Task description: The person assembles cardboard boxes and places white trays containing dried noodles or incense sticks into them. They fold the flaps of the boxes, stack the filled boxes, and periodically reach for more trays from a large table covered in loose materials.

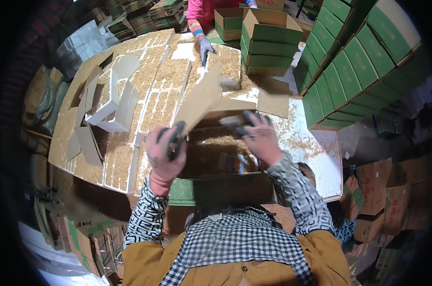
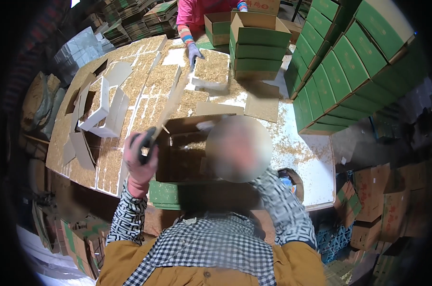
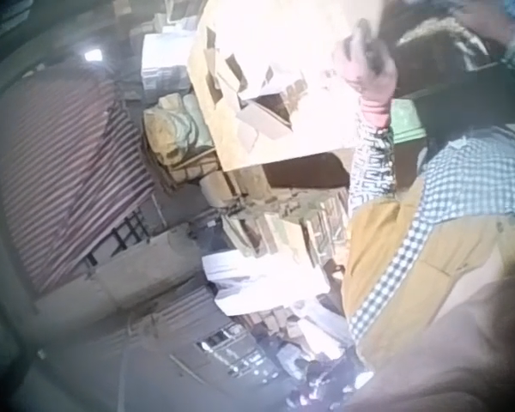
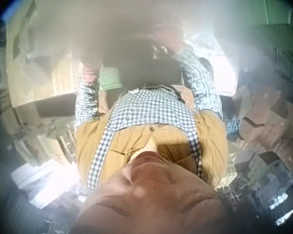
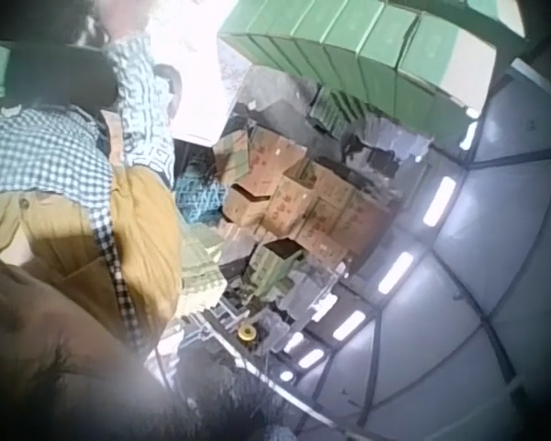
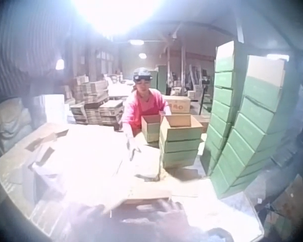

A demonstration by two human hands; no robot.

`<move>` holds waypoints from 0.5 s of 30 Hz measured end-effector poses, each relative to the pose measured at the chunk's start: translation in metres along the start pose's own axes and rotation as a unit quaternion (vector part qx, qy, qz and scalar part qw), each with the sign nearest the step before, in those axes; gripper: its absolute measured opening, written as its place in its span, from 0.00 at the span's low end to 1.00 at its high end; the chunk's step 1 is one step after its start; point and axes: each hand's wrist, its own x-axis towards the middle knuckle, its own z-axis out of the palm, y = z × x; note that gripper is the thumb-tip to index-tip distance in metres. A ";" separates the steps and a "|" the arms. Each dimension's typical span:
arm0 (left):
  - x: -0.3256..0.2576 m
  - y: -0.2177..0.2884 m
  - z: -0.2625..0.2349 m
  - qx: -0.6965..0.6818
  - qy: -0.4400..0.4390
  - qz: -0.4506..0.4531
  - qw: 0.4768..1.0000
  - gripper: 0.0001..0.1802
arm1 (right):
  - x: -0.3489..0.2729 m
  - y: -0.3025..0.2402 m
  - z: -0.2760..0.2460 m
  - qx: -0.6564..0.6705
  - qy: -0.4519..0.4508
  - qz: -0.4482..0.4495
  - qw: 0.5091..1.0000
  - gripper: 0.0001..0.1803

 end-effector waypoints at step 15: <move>-0.035 -0.035 0.037 -0.173 -0.561 0.038 0.809 0.37 | -0.138 0.044 -0.045 0.224 0.113 0.239 0.938 0.30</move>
